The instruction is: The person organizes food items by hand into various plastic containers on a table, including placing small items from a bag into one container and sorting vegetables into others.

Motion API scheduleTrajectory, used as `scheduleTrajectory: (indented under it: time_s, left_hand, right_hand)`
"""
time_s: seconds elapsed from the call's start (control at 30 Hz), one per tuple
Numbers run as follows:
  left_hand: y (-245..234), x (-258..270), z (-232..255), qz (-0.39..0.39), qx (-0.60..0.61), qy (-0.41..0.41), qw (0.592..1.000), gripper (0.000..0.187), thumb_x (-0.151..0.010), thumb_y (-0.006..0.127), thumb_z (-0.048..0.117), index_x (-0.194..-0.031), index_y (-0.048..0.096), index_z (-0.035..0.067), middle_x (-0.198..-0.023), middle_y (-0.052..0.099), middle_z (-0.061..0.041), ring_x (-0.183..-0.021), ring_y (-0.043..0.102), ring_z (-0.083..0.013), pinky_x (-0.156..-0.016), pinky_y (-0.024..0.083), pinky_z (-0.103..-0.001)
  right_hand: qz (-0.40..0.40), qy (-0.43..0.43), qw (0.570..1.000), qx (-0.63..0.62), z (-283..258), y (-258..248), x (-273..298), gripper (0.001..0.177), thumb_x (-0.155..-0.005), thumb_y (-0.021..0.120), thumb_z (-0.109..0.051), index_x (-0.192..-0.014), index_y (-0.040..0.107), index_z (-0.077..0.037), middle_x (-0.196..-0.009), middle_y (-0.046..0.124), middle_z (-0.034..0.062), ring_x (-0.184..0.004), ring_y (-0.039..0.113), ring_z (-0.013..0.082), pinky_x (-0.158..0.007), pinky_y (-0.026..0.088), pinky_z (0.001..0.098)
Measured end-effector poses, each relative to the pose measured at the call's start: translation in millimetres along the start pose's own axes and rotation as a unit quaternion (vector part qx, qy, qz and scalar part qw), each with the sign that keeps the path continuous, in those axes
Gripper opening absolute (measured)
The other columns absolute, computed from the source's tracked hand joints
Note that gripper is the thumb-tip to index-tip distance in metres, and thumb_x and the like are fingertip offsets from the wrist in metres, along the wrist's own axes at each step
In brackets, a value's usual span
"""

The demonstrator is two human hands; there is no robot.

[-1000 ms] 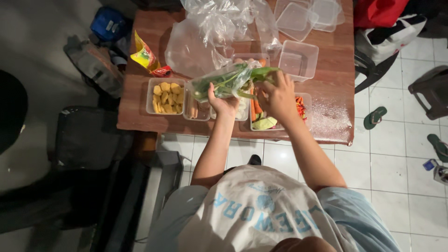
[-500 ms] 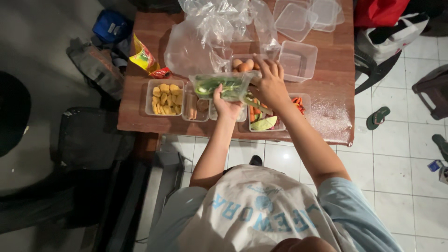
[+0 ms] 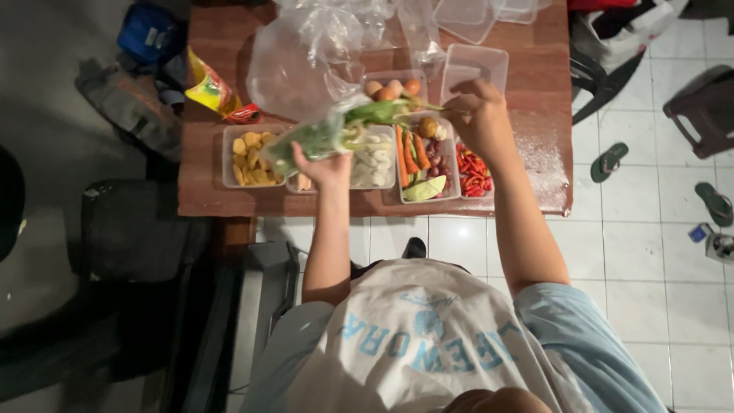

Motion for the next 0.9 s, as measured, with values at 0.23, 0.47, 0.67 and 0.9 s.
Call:
scheduleTrajectory:
  time_s: [0.23, 0.47, 0.67, 0.9]
  left_hand:
    - [-9, -25, 38, -0.074, -0.02, 0.048, 0.996, 0.078, -0.083, 0.07, 0.056, -0.146, 0.05, 0.013, -0.147, 0.054, -0.012, -0.134, 0.053, -0.0344, -0.107, 0.048, -0.059]
    - [8, -5, 26, -0.057, -0.05, 0.037, 0.996, 0.078, -0.08, 0.07, 0.058, -0.141, 0.052, 0.014, -0.14, 0.057, -0.012, -0.124, 0.058, -0.0321, -0.099, 0.05, -0.056]
    - [8, -1, 21, -0.029, -0.032, 0.018, 0.999, 0.076, -0.082, 0.068, 0.059, -0.14, 0.054, 0.013, -0.137, 0.059, -0.012, -0.124, 0.059, -0.0321, -0.097, 0.052, -0.056]
    - [10, -7, 15, -0.074, -0.055, 0.022, 0.996, 0.072, -0.082, 0.068, 0.058, -0.14, 0.056, 0.016, -0.134, 0.064, -0.007, -0.124, 0.06, -0.0305, -0.098, 0.053, -0.054]
  right_hand:
    - [-0.023, 0.214, 0.975, -0.061, 158, 93, 79, 0.01, -0.089, 0.079, -0.01, -0.097, 0.078, -0.005, -0.091, 0.076, 0.0119, -0.075, 0.073, 0.0207, -0.068, 0.059, 0.0344]
    - [-0.031, 0.321, 0.947, -0.017, 229, 181, 142, 0.017, -0.08, 0.078, -0.022, -0.09, 0.081, -0.008, -0.083, 0.076, 0.0145, -0.076, 0.075, 0.0274, -0.072, 0.058, 0.0403]
    - [-0.088, 0.431, 0.897, 0.039, 236, 199, 170, 0.026, -0.084, 0.077, -0.032, -0.093, 0.081, -0.008, -0.085, 0.074, 0.0206, -0.081, 0.074, 0.0356, -0.076, 0.059, 0.0444]
    - [0.008, 0.241, 0.969, -0.062, 147, 115, 87, 0.023, -0.095, 0.072, -0.02, -0.114, 0.078, -0.009, -0.1, 0.078, 0.0145, -0.08, 0.074, 0.025, -0.074, 0.06, 0.0371]
Point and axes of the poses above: each hand's wrist, its own x-axis away from the middle knuckle, its own y-axis out of the palm, z = x × y, the point moved 8 cm from there along -x, towards the middle knuckle
